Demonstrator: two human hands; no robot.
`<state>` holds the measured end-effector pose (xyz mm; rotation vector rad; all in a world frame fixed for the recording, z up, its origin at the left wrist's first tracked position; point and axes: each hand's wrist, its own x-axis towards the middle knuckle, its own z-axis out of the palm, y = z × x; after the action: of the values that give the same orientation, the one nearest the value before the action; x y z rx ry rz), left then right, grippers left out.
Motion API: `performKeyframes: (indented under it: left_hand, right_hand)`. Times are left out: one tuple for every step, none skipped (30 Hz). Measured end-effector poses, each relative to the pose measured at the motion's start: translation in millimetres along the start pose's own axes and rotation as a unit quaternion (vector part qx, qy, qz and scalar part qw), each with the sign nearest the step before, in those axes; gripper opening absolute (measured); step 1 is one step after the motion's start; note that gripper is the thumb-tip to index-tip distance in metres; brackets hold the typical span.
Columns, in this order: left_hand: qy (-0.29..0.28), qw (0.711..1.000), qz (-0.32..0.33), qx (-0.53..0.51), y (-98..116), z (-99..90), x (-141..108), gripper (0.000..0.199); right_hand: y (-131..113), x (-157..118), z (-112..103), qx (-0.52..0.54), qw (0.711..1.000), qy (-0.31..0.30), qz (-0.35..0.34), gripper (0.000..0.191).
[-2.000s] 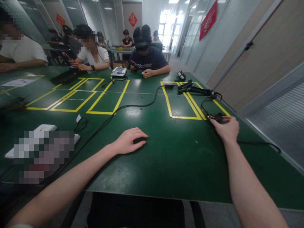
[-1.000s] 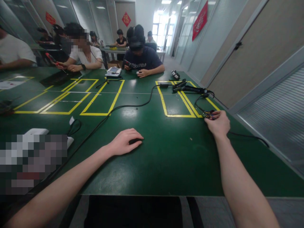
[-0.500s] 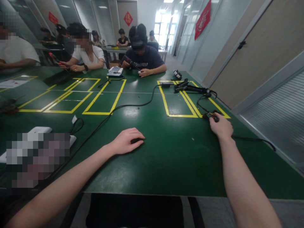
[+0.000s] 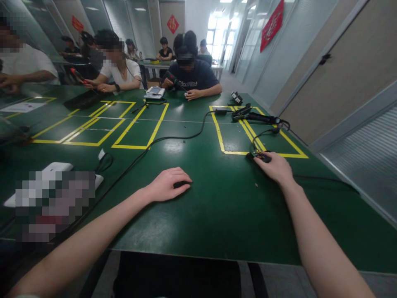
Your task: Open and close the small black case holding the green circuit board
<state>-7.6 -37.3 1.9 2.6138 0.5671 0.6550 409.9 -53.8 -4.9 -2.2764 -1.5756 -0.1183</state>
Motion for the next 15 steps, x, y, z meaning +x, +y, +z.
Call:
performKeyframes:
  left_hand:
    - [0.001, 1.0, -0.001, 0.001, 0.0, -0.1, 0.1, 0.019]
    - [0.003, 1.0, -0.002, 0.002, 0.0, -0.2, 0.2, 0.019]
    - [0.008, 1.0, -0.005, 0.003, 0.1, -0.5, 0.4, 0.019]
    - [0.017, 1.0, -0.007, 0.005, 0.2, -0.8, 0.6, 0.02]
    - [0.027, 1.0, -0.009, 0.007, 0.4, -1.3, 0.9, 0.021]
    - [0.039, 0.999, -0.011, 0.009, 0.8, -2.0, 1.2, 0.023]
    - [0.051, 0.999, -0.013, 0.012, 1.2, -2.7, 1.4, 0.025]
    - [0.062, 0.998, -0.014, 0.016, 1.8, -3.6, 1.6, 0.029]
    - [0.071, 0.997, -0.016, 0.02, 2.4, -4.5, 1.8, 0.032]
    - [0.078, 0.997, -0.016, 0.023, 3.0, -5.5, 1.9, 0.035]
    - [0.079, 0.996, -0.017, 0.026, 3.6, -6.4, 2.0, 0.037]
    - [0.073, 0.997, -0.017, 0.026, 4.1, -7.4, 2.0, 0.038]
    - [0.059, 0.998, -0.017, 0.026, 4.4, -8.3, 2.1, 0.038]
    - [0.042, 0.999, -0.018, 0.024, 4.5, -9.1, 2.1, 0.037]
    - [0.024, 0.999, -0.018, 0.023, 4.5, -9.9, 2.2, 0.037]
  right_hand:
    - [-10.5, -2.7, 1.8, 0.016, 1.0, -0.015, -0.007, 0.047]
    - [-21.1, -5.8, 4.1, 0.035, 0.999, -0.03, -0.022, 0.046]
    - [-32.1, -9.3, 6.8, 0.055, 0.997, -0.039, -0.047, 0.046]
    - [-43.6, -13.6, 9.6, 0.074, 0.993, -0.045, -0.077, 0.045]
    - [-55.6, -18.7, 12.2, 0.095, 0.988, -0.049, -0.108, 0.044]
    - [-68.2, -24.9, 14.3, 0.117, 0.981, -0.053, -0.142, 0.043]
    - [-81.4, -32.1, 15.7, 0.143, 0.972, -0.056, -0.179, 0.041]
    - [-94.9, -40.3, 16.3, 0.173, 0.957, -0.069, -0.223, 0.04]
    - [-108.5, -49.2, 16.0, 0.204, 0.936, -0.092, -0.27, 0.038]
    - [-121.6, -58.4, 15.1, 0.233, 0.912, -0.117, -0.315, 0.036]
    - [-133.8, -67.5, 13.7, 0.259, 0.887, -0.141, -0.354, 0.033]
    - [-144.7, -76.0, 12.1, 0.28, 0.86, -0.164, -0.393, 0.032]
    - [-153.8, -83.5, 10.7, 0.295, 0.836, -0.185, -0.426, 0.033]
    - [-161.0, -89.6, 9.5, 0.304, 0.814, -0.201, -0.452, 0.034]
    - [-166.2, -94.3, 8.8, 0.311, 0.801, -0.209, -0.467, 0.034]
